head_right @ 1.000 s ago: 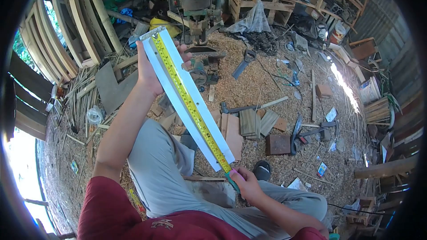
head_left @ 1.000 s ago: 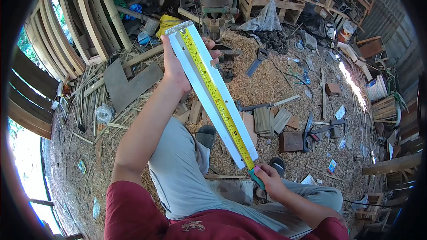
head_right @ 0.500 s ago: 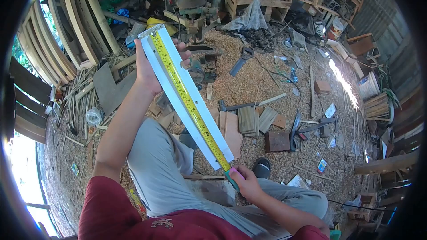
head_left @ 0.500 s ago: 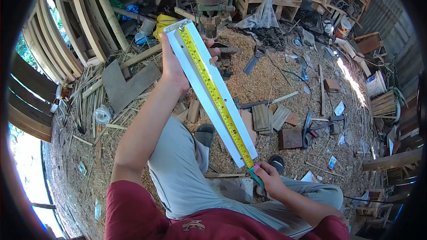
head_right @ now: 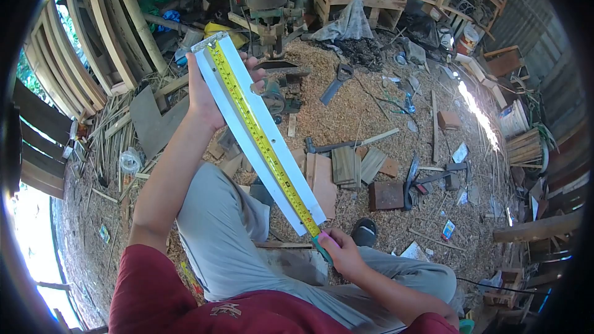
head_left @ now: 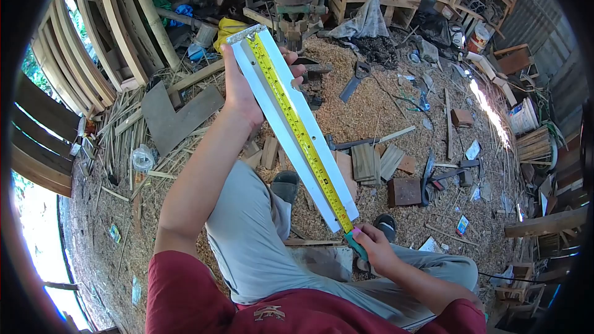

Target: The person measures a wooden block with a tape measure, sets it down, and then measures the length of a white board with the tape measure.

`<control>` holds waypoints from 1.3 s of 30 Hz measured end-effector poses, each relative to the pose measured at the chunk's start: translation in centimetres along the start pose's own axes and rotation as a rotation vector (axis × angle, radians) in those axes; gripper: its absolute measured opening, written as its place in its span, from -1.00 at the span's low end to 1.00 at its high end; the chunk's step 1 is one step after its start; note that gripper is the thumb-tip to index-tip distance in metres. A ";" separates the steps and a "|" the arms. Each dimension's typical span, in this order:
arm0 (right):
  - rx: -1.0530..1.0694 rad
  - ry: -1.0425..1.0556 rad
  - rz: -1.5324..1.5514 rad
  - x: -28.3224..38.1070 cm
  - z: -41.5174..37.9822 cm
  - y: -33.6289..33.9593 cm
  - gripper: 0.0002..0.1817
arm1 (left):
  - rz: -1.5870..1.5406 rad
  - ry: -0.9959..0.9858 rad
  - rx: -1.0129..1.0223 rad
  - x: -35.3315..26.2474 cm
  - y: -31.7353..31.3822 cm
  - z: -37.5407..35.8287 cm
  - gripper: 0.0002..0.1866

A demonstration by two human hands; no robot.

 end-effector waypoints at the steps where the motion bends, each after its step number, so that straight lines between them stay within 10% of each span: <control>1: 0.001 -0.009 -0.013 -0.1 0.0 0.1 -0.73 | 0.001 -0.001 0.001 0.0 0.0 0.0 0.13; 39: 0.024 -0.004 0.045 -0.3 0.2 -0.1 -0.72 | 0.018 0.009 0.049 0.2 -0.2 -0.1 0.19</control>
Point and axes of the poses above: each hand's wrist, its own z-axis towards the middle knuckle, its own y-axis out of the back of the hand, x = y × z, the point moved 8 cm from there along z, towards the middle knuckle, and after that the axes turned 15 degrees about -y, right-handed, at the moved point
